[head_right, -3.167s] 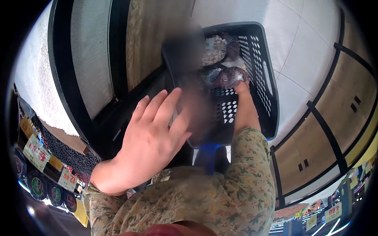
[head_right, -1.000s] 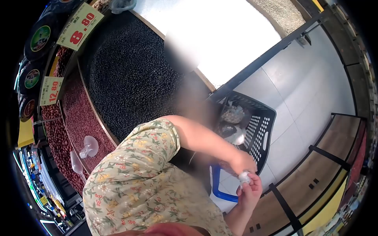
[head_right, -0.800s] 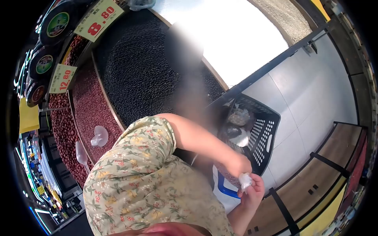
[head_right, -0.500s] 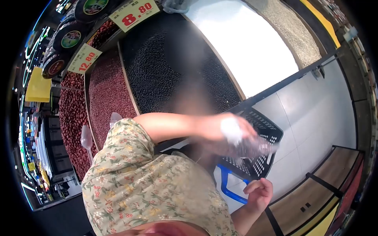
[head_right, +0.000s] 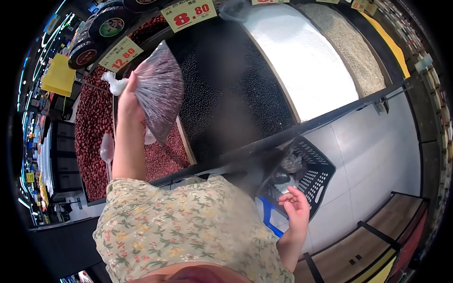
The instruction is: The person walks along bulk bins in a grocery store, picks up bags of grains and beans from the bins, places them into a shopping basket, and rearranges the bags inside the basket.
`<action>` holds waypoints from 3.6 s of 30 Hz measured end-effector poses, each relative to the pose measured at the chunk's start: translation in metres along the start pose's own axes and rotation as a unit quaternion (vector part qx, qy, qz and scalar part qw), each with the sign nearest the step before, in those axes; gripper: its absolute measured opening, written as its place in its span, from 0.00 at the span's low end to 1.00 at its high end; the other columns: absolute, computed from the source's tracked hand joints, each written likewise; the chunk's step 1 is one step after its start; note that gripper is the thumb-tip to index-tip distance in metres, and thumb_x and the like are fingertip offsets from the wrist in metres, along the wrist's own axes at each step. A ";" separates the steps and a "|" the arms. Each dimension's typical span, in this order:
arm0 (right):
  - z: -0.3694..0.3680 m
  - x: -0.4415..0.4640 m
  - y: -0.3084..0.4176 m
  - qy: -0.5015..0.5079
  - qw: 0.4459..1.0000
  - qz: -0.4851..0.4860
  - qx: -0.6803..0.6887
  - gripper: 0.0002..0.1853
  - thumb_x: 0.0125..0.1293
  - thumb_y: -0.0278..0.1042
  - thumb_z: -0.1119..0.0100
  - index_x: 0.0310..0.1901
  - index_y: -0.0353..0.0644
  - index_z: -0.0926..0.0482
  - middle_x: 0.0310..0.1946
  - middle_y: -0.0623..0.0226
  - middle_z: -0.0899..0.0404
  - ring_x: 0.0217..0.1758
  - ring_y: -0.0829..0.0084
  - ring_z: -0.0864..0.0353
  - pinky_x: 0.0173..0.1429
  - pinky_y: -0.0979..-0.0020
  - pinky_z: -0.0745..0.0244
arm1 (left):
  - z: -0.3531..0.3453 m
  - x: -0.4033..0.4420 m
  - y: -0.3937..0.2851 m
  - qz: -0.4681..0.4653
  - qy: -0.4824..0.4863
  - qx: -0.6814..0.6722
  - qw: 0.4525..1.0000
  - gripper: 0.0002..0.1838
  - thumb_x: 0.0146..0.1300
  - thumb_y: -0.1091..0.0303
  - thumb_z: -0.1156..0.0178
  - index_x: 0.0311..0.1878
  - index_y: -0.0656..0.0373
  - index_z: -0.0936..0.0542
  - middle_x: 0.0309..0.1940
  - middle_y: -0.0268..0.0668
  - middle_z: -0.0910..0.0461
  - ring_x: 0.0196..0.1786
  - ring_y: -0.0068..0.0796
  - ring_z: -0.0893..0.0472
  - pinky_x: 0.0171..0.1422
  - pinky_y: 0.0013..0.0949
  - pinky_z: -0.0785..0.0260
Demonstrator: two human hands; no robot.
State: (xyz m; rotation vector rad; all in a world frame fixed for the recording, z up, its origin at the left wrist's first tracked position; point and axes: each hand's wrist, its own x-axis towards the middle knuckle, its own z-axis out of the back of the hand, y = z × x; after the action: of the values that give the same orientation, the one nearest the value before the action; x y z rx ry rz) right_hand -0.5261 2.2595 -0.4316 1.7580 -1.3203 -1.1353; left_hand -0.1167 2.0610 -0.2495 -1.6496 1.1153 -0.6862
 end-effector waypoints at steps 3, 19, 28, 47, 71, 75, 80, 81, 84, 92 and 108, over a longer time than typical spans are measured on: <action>0.002 -0.001 -0.005 0.009 1.000 -0.012 -0.006 0.22 0.61 0.18 0.48 0.59 0.33 0.31 0.39 0.61 0.22 0.43 0.75 0.24 0.50 0.73 0.26 | 0.040 0.036 -0.025 0.056 -0.095 -0.037 0.993 0.23 0.76 0.53 0.66 0.63 0.54 0.30 0.57 0.41 0.25 0.59 0.42 0.26 0.64 0.53 0.34; 0.010 -0.042 -0.032 -0.092 0.988 -0.036 -0.115 0.19 0.61 0.24 0.41 0.55 0.38 0.25 0.33 0.73 0.22 0.34 0.84 0.24 0.40 0.81 0.29 | 0.272 0.249 0.037 0.240 -0.228 0.214 0.919 0.17 0.63 0.53 0.42 0.51 0.50 0.22 0.53 0.35 0.22 0.55 0.42 0.25 0.62 0.54 0.37; 0.045 -0.064 -0.064 -0.180 0.961 -0.096 -0.185 0.20 0.59 0.29 0.37 0.54 0.40 0.24 0.32 0.69 0.20 0.31 0.80 0.25 0.38 0.76 0.28 | 0.091 0.126 -0.007 -0.249 -0.042 0.514 0.820 0.34 0.57 0.77 0.39 0.67 0.62 0.38 0.51 0.46 0.25 0.47 0.38 0.21 0.50 0.34 0.27; 0.240 0.031 -0.198 -0.210 0.748 -0.358 -0.518 0.21 0.58 0.41 0.43 0.52 0.43 0.23 0.48 0.53 0.20 0.52 0.54 0.21 0.56 0.56 0.26 | -0.102 -0.107 0.331 -0.328 0.561 0.694 0.310 0.43 0.50 0.58 0.34 0.71 0.45 0.40 0.74 0.44 0.50 0.76 0.52 0.52 0.69 0.68 0.56; 0.263 0.199 -0.497 -0.015 0.800 -0.440 -0.408 0.31 0.56 0.28 0.46 0.65 0.50 0.35 0.75 0.59 0.55 0.66 0.57 0.31 0.65 0.60 0.32 | -0.099 -0.096 0.329 -0.248 0.596 0.673 0.361 0.24 0.44 0.68 0.36 0.51 0.53 0.20 0.68 0.75 0.60 0.71 0.77 0.58 0.73 0.64 0.61; 0.277 0.203 -0.515 -0.016 0.804 -0.446 -0.394 0.34 0.55 0.26 0.45 0.66 0.53 0.37 0.75 0.59 0.58 0.65 0.57 0.31 0.65 0.60 0.31 | -0.091 -0.101 0.326 -0.299 0.611 0.673 0.291 0.25 0.49 0.66 0.38 0.55 0.46 0.24 0.59 0.49 0.40 0.67 0.64 0.42 0.62 0.79 0.56; 0.289 0.202 -0.536 -0.026 0.794 -0.464 -0.393 0.43 0.51 0.22 0.43 0.70 0.59 0.44 0.76 0.59 0.64 0.63 0.54 0.28 0.63 0.61 0.28 | -0.095 -0.104 0.327 -0.339 0.648 0.637 0.243 0.26 0.50 0.64 0.37 0.56 0.46 0.25 0.53 0.34 0.33 0.65 0.54 0.34 0.57 0.87 0.55; 0.291 0.202 -0.540 -0.031 0.790 -0.468 -0.395 0.44 0.50 0.22 0.43 0.71 0.59 0.45 0.76 0.58 0.65 0.63 0.53 0.28 0.62 0.61 0.28 | -0.096 -0.105 0.328 -0.336 0.647 0.637 0.251 0.26 0.50 0.64 0.37 0.56 0.47 0.25 0.53 0.35 0.33 0.65 0.54 0.35 0.57 0.86 0.55; 0.295 0.199 -0.560 -0.020 0.790 -0.466 -0.397 0.47 0.49 0.20 0.43 0.72 0.60 0.47 0.76 0.58 0.65 0.62 0.52 0.28 0.63 0.60 0.28 | -0.098 -0.107 0.331 -0.330 0.643 0.637 0.267 0.25 0.48 0.65 0.37 0.54 0.48 0.24 0.54 0.39 0.35 0.65 0.57 0.36 0.59 0.84 0.55; 0.291 0.202 -0.552 -0.061 0.783 -0.476 -0.395 0.43 0.50 0.29 0.32 0.67 0.40 0.44 0.60 0.51 0.30 0.58 0.53 0.25 0.61 0.59 0.29 | -0.099 -0.110 0.335 -0.323 0.642 0.634 0.287 0.24 0.45 0.67 0.36 0.50 0.51 0.22 0.58 0.50 0.38 0.65 0.64 0.38 0.62 0.79 0.54; 0.268 0.158 -0.469 -0.043 0.728 -0.541 -0.418 0.16 0.58 0.29 0.46 0.48 0.41 0.18 0.51 0.55 0.21 0.56 0.58 0.22 0.57 0.62 0.25 | -0.098 -0.097 0.329 -0.244 0.583 0.672 0.385 0.26 0.38 0.69 0.34 0.48 0.55 0.19 0.68 0.73 0.54 0.70 0.74 0.51 0.72 0.62 0.56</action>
State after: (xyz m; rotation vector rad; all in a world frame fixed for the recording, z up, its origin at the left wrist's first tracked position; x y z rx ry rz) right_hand -0.5684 2.2369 -0.9926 1.6399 0.4424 -1.9809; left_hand -0.3533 2.0799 -0.5154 0.3260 0.2883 -2.4721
